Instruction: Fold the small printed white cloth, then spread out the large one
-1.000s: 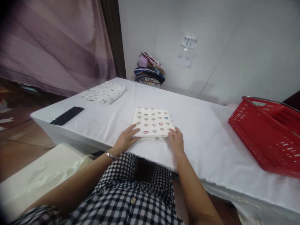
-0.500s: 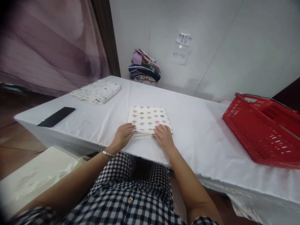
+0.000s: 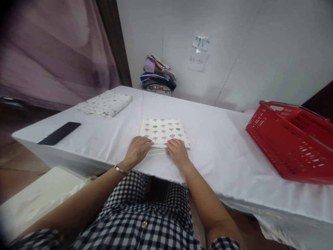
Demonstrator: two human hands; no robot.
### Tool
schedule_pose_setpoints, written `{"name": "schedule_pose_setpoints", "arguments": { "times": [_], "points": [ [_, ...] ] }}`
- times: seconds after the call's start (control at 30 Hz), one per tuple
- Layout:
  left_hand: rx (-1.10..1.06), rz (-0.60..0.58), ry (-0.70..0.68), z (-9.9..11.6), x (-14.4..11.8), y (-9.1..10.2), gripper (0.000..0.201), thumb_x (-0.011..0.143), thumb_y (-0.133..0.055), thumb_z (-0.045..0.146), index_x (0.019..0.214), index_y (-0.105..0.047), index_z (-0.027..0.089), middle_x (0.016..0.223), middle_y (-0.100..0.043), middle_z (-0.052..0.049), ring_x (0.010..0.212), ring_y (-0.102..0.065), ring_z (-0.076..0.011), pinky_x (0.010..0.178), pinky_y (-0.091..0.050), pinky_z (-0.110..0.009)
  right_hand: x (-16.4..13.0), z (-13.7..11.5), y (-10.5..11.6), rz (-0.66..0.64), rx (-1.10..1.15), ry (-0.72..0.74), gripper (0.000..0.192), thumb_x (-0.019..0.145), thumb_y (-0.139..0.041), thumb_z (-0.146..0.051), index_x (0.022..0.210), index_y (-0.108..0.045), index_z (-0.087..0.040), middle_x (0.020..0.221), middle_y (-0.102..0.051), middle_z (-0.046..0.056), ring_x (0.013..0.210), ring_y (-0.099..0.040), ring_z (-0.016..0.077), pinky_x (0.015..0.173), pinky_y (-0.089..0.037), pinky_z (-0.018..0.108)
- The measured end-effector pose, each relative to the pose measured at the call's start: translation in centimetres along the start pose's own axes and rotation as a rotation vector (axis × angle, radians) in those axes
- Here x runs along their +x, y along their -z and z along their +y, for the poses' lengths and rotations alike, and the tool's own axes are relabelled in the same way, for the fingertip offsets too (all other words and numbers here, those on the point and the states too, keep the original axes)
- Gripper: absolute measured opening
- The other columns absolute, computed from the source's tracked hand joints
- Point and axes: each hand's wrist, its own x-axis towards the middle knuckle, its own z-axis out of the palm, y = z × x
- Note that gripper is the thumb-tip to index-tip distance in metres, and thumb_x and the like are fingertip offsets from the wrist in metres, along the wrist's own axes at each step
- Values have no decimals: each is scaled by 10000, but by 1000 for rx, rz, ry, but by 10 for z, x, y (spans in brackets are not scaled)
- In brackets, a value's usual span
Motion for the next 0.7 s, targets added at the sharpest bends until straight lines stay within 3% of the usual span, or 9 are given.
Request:
{"name": "schedule_pose_setpoints", "arguments": {
  "times": [0.2,0.5,0.7],
  "points": [
    [17,-54,-35,1,-8,-4,265,910,-457,242,1037,-687,264,1014,-692,-38,955,-569,-218,886,-390,-410,-4,2,-3,-5,-39,5,227,915,-511,-291,1036,-701,-264,1050,-660,53,981,-542,228,882,-410,390],
    [79,-107,-96,16,14,-9,243,918,-461,325,1043,-662,268,1026,-672,-37,947,-576,-205,1018,-290,-458,0,4,-1,-17,-21,7,251,936,-477,-287,1073,-683,-246,1008,-676,55,934,-563,208,838,-410,368],
    [106,-116,-93,12,17,-18,277,936,-418,313,1001,-675,231,1034,-670,-58,953,-570,-218,828,-417,-376,-17,33,22,11,-58,-52,254,945,-464,-298,1081,-674,-249,1054,-683,51,961,-581,196,870,-408,366]
  ]
}}
